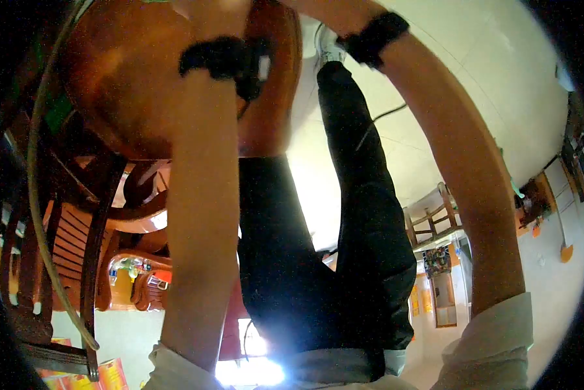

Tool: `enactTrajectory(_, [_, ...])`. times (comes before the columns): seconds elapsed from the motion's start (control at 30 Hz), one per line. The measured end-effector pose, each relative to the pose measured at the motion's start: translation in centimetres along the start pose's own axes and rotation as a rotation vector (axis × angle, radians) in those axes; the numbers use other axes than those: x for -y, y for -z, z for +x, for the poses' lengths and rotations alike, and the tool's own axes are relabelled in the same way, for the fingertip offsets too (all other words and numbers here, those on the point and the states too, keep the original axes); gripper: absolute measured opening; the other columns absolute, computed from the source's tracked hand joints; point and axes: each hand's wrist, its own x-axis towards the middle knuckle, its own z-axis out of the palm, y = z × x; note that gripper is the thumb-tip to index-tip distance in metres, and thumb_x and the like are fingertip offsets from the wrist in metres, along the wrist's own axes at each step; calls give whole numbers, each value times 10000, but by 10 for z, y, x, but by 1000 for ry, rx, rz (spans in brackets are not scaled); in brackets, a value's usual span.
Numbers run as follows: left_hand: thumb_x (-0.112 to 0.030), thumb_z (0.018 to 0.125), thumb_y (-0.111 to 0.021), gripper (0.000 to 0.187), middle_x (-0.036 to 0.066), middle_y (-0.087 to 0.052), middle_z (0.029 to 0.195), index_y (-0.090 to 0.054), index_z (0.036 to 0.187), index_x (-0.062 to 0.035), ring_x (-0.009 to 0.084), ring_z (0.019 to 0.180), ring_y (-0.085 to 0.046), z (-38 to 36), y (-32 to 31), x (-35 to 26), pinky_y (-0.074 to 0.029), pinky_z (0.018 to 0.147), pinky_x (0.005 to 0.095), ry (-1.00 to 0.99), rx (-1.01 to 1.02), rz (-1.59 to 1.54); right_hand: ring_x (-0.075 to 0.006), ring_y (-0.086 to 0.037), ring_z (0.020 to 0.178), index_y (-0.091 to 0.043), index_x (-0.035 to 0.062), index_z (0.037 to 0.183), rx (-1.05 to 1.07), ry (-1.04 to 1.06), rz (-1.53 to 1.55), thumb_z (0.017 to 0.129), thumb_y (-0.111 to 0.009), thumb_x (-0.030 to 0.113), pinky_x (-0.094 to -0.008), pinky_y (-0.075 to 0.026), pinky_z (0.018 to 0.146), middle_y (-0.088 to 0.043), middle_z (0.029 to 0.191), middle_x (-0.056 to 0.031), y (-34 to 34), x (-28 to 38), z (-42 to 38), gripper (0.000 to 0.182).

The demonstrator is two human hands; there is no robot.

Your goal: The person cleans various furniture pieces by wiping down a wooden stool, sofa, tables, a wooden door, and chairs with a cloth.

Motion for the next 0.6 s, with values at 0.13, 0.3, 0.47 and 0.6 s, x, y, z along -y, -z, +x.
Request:
enactTrajectory(0.13, [-258,907,-635,484,309,-660,1012,-463,1266,17,498,909,-647,-68,18,33,-530,774,534,100,140,15,-427,-367,1421,-526,86,1391,199,-157,15,1009,-517,187,-504,-359,1146,-400,1543,-176,-19,27,-81,396])
enactTrajectory(0.3, [-174,819,-705,455,267,-651,972,-465,1154,18,450,856,-657,-183,53,111,-540,734,524,151,321,183,-318,-381,1435,-584,136,1294,519,-55,49,848,-660,170,-496,-416,1093,-475,1489,-90,-33,99,-183,453])
enactTrajectory(0.47, [-129,838,-718,478,255,-675,963,-445,1202,18,449,854,-669,-232,90,151,-549,709,486,198,515,159,-312,-384,1424,-554,126,1341,726,-17,104,842,-692,187,-487,-422,1071,-457,1492,-109,-42,140,-230,522])
enactTrajectory(0.6, [-195,805,-768,497,227,-675,901,-509,1186,-6,413,789,-685,-217,100,163,-561,681,487,202,542,163,-271,-386,1417,-540,143,1364,810,103,91,810,-757,274,-462,-450,1016,-439,1505,-86,-46,135,-213,609])
